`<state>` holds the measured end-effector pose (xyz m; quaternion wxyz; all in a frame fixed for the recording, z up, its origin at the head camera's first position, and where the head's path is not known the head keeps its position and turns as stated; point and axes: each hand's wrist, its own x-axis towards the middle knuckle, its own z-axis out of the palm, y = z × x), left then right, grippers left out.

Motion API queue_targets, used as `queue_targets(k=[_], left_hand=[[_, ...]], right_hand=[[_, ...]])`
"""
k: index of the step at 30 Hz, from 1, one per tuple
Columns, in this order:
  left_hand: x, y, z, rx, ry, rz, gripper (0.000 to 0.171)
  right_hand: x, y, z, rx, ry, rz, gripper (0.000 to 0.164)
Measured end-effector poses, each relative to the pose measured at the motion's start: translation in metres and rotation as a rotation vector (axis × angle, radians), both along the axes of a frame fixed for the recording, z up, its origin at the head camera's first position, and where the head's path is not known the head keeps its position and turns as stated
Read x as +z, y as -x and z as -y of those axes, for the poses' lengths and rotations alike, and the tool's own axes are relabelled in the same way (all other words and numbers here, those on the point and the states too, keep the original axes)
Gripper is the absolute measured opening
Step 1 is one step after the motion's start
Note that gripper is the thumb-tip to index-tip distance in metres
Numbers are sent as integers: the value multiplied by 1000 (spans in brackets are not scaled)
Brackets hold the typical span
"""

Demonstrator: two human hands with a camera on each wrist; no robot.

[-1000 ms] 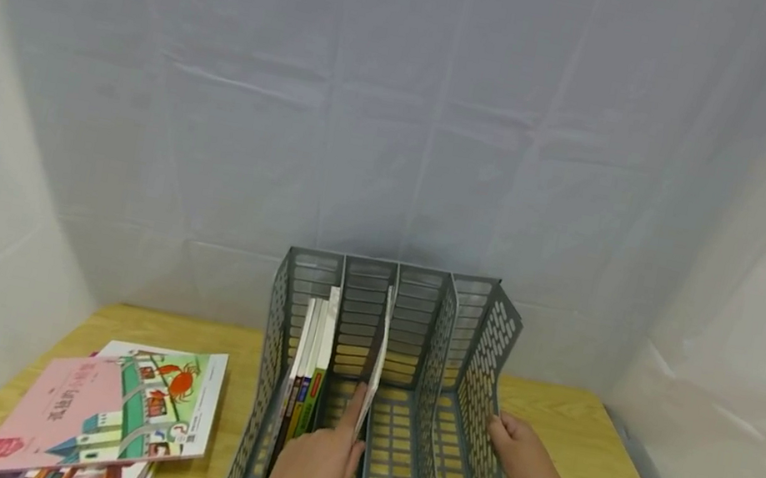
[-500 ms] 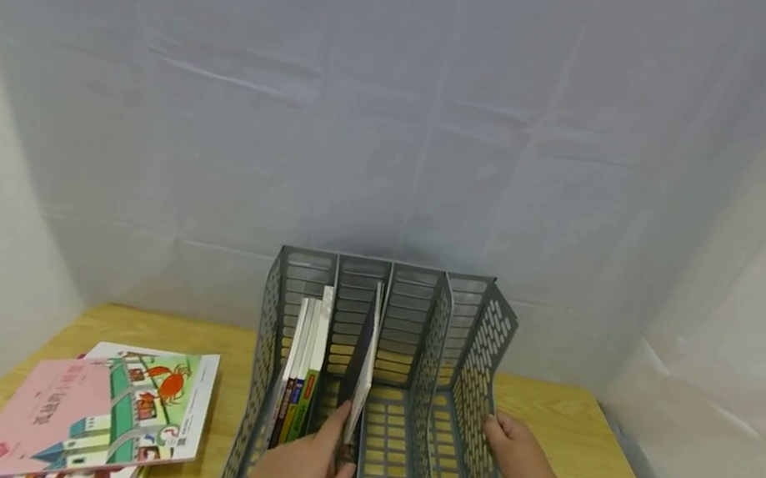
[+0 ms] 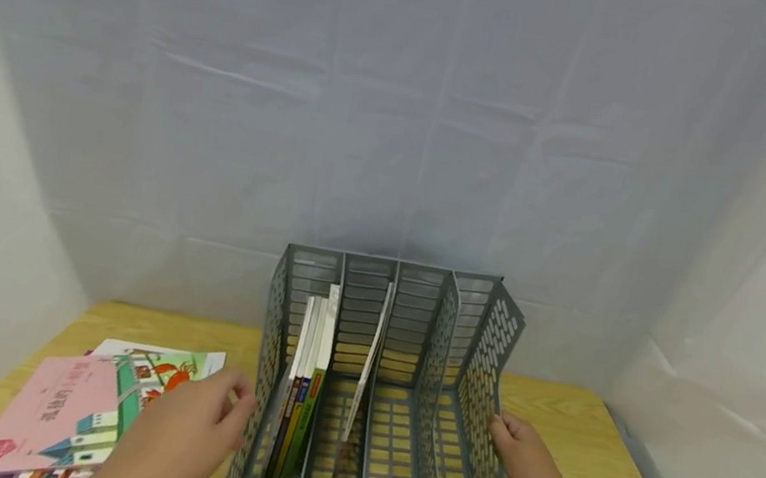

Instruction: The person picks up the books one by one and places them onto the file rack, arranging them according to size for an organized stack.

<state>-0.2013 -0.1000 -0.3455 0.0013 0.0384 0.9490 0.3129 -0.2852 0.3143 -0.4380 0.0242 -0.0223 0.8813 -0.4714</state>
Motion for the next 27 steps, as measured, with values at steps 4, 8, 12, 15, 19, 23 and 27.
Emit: queue_targets(k=[4, 8, 12, 15, 19, 23, 27], left_hand=[[-9, 11, 15, -7, 91, 79, 28], [-25, 23, 16, -87, 114, 177, 37], [-34, 29, 13, -108, 110, 226, 33], [-36, 30, 12, -95, 143, 215, 31], [-39, 30, 8, -76, 178, 174, 24], [-40, 30, 6, -58, 201, 158, 15], [-40, 30, 5, -60, 209, 167, 12]], right_hand=[[2, 1, -1, 1, -4, 2, 45], [3, -1, -1, 13, 14, 13, 44], [3, -1, -1, 36, 21, 9, 43], [3, -1, -1, 40, -5, 4, 43], [4, -3, 0, 41, -65, -28, 44], [5, -5, 0, 55, -80, -50, 48], [7, -8, 1, 66, -81, -37, 53]])
